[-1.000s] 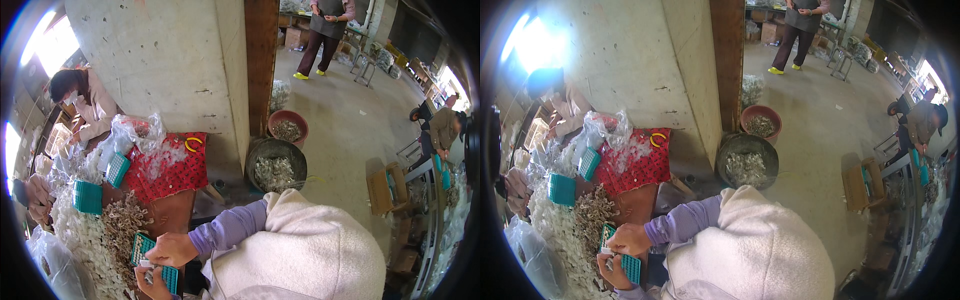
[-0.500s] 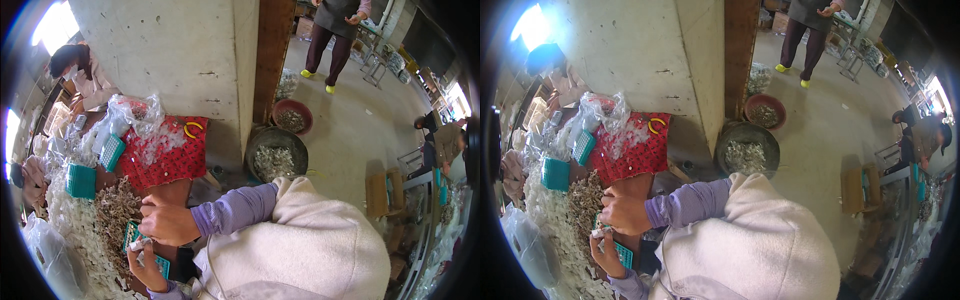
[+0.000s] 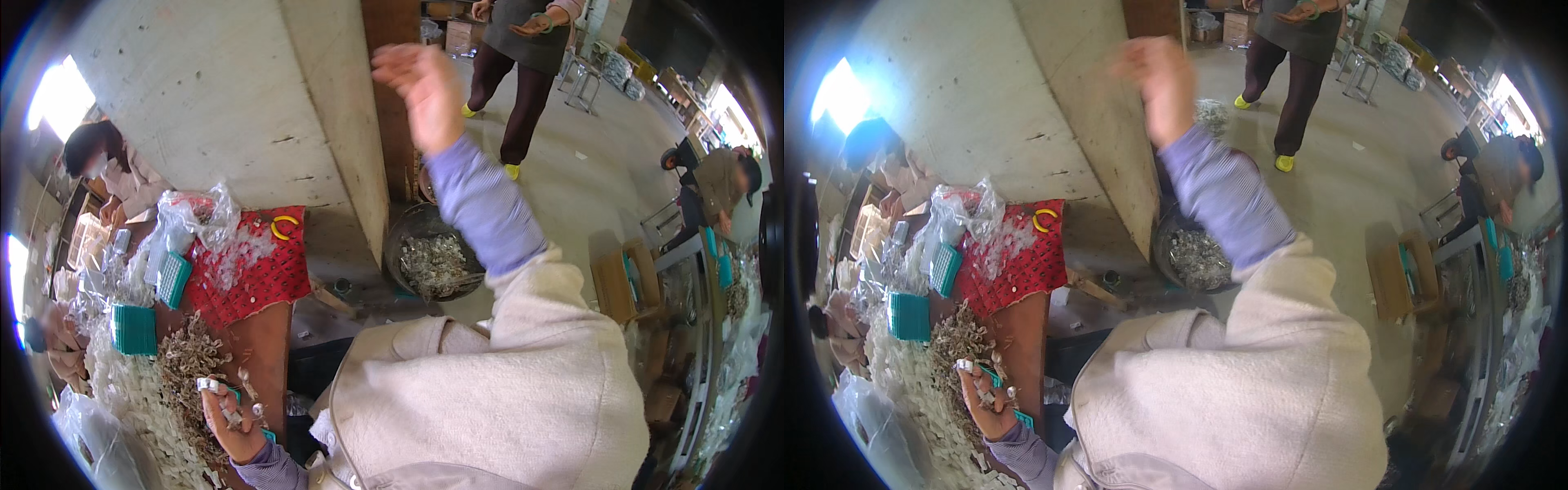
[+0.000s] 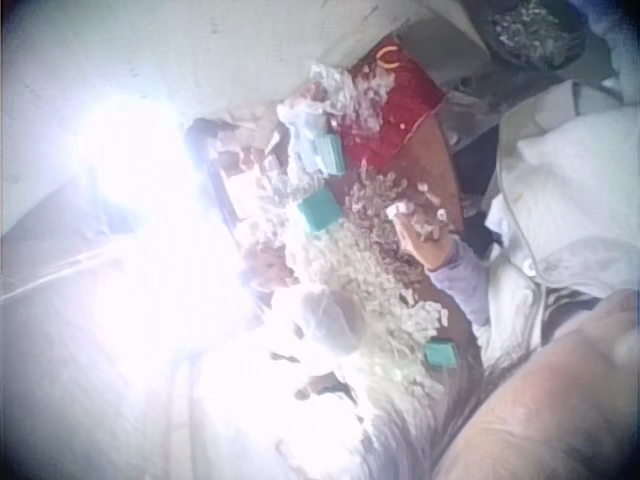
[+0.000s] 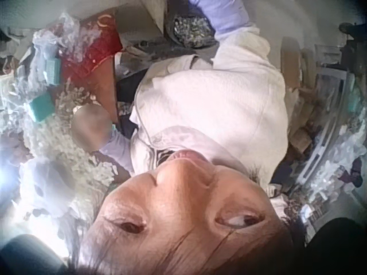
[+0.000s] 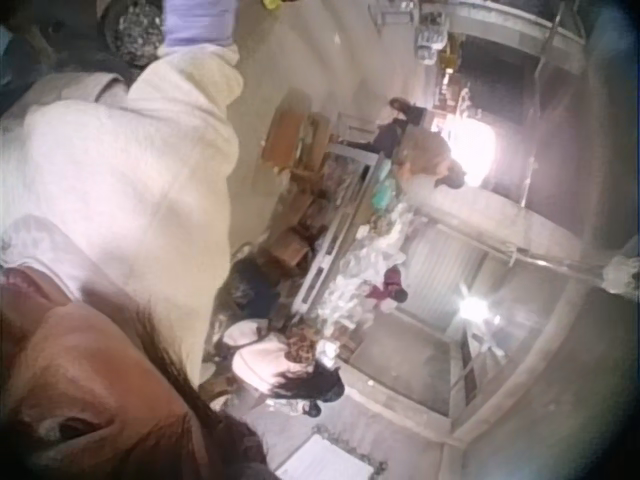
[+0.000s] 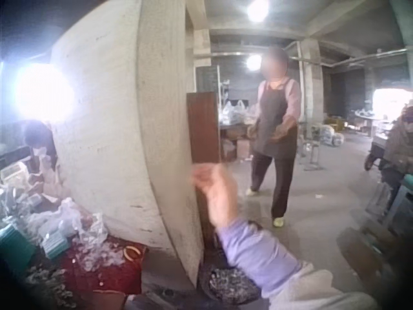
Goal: The person repeatedly picks small white plastic housings and metal contacts from a table, inserts the contacts into the housings, and tests each assembly by pressing a button that lights red. Completed units are placed into a teal tray. The person also discards some loose metal pieces into a nearby bowl.
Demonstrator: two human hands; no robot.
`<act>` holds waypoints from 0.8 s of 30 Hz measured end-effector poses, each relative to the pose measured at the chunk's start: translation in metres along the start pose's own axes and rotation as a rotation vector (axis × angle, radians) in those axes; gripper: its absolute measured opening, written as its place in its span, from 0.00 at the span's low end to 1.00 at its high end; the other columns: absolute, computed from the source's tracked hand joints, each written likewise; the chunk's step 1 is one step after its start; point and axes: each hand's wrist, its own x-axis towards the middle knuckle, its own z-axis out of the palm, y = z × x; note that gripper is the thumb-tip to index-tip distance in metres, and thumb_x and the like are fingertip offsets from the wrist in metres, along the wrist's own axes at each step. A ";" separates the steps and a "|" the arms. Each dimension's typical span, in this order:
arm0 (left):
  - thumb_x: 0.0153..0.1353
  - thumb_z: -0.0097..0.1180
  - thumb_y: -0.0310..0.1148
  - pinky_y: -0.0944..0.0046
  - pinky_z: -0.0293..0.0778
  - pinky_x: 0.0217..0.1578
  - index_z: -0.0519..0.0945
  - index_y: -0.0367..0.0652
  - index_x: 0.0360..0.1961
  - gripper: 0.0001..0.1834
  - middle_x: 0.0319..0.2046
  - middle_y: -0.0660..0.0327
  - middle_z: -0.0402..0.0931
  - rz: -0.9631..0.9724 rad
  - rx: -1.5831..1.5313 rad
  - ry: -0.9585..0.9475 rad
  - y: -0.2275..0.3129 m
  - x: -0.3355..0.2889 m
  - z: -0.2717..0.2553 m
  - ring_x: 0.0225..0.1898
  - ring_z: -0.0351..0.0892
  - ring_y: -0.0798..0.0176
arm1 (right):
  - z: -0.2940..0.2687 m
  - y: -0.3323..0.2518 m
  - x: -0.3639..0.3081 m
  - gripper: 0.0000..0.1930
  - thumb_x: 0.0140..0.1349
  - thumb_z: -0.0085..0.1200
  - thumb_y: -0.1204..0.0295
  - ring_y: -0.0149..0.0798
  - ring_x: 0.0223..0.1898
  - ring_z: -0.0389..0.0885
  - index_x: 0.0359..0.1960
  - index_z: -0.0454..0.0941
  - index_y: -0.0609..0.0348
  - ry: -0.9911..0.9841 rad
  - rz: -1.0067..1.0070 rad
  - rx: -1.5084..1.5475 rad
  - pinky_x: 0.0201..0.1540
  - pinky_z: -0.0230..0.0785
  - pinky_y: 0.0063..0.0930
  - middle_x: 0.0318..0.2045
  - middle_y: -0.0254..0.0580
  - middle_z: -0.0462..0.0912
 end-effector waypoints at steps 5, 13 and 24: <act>0.83 0.53 0.39 0.77 0.58 0.12 0.78 0.44 0.55 0.11 0.39 0.66 0.80 -0.109 0.059 0.019 -0.017 -0.010 0.039 0.26 0.68 0.79 | -0.253 -0.036 0.069 0.33 0.88 0.27 0.55 0.65 0.79 0.65 0.62 0.73 0.80 0.996 0.150 0.646 0.80 0.58 0.65 0.75 0.69 0.69; 0.86 0.48 0.41 0.76 0.58 0.11 0.78 0.43 0.53 0.13 0.32 0.67 0.74 -0.137 0.122 0.018 -0.015 -0.016 0.067 0.16 0.60 0.78 | -0.333 -0.003 0.062 0.34 0.87 0.29 0.49 0.60 0.81 0.60 0.84 0.53 0.58 0.885 0.220 1.029 0.80 0.56 0.67 0.82 0.54 0.60; 0.86 0.46 0.40 0.77 0.59 0.12 0.72 0.42 0.65 0.17 0.44 0.65 0.75 -0.099 -0.056 -0.067 0.005 -0.023 0.021 0.34 0.72 0.78 | -0.394 0.034 0.012 0.17 0.75 0.48 0.65 0.52 0.52 0.89 0.55 0.85 0.58 0.626 0.201 1.034 0.56 0.83 0.57 0.51 0.48 0.90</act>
